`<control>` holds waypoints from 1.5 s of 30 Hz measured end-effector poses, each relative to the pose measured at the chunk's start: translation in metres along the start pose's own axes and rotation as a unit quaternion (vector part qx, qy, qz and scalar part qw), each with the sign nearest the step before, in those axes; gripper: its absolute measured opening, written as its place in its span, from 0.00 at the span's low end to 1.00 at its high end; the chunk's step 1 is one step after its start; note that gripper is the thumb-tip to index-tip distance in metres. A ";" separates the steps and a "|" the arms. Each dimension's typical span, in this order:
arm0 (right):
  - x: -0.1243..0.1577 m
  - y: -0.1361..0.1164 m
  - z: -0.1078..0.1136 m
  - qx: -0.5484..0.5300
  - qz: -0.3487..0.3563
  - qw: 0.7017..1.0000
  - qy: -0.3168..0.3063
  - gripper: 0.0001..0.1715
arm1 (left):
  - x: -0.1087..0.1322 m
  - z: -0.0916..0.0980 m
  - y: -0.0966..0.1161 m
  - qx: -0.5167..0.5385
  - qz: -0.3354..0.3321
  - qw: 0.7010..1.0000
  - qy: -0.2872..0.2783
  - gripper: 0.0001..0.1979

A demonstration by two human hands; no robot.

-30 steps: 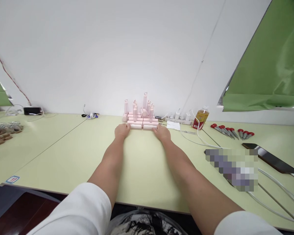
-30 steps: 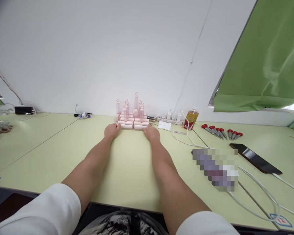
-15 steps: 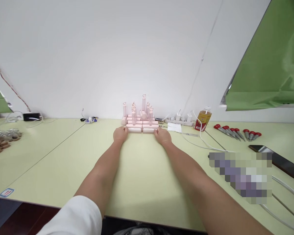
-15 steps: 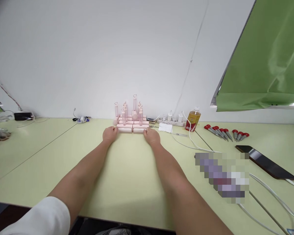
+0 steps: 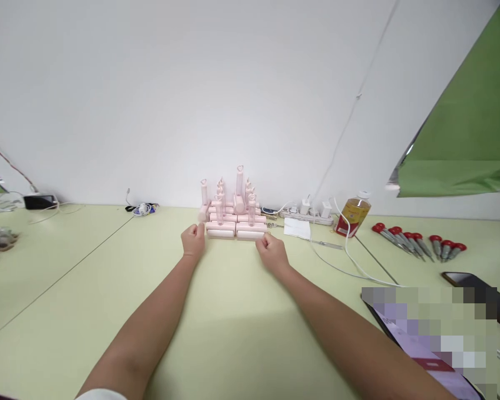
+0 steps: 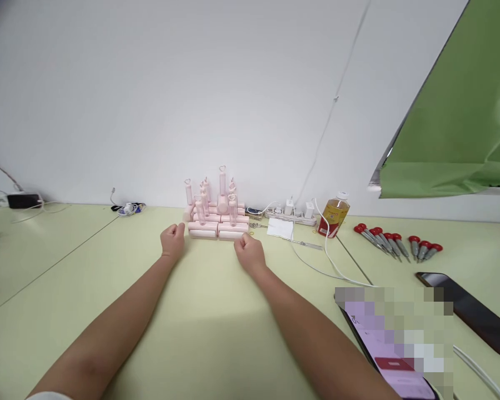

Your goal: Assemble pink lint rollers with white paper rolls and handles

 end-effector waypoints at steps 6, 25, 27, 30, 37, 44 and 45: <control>0.010 -0.003 -0.010 -0.100 -0.074 0.992 0.021 0.21 | 0.030 -0.012 0.024 0.065 -0.046 0.992 -0.099 0.23; 0.021 0.002 -0.017 -0.143 -0.099 0.982 -0.074 0.18 | -0.105 -0.070 0.223 -0.040 -0.140 0.969 -0.201 0.21; 0.022 0.002 -0.017 -0.163 -0.110 0.977 -0.082 0.18 | -0.115 -0.101 0.219 -0.131 -0.121 0.946 -0.270 0.20; 0.027 0.006 -0.020 -0.193 -0.132 0.967 -0.100 0.17 | -0.117 -0.121 0.207 -0.174 -0.112 0.926 -0.316 0.10; 0.023 0.007 -0.021 -0.227 -0.114 0.963 -0.088 0.15 | -0.109 -0.041 0.250 -0.051 -0.215 0.952 -0.212 0.13; 0.030 -0.071 0.030 -0.273 -0.009 0.962 0.014 0.43 | 0.012 0.078 0.296 0.038 -0.391 0.906 -0.156 0.16; 0.035 -0.083 0.034 -0.272 0.005 0.962 0.008 0.44 | 0.036 0.080 0.296 0.039 -0.402 0.896 -0.186 0.15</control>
Point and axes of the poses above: each hand's wrist, its own x-axis away from the middle knuckle, its own z-axis out of the back of the hand, y = z × x, the point moved 7 cm from there along -x, towards the middle knuckle, and after that the axes turned 4 degrees about y, right-handed, at the moved point
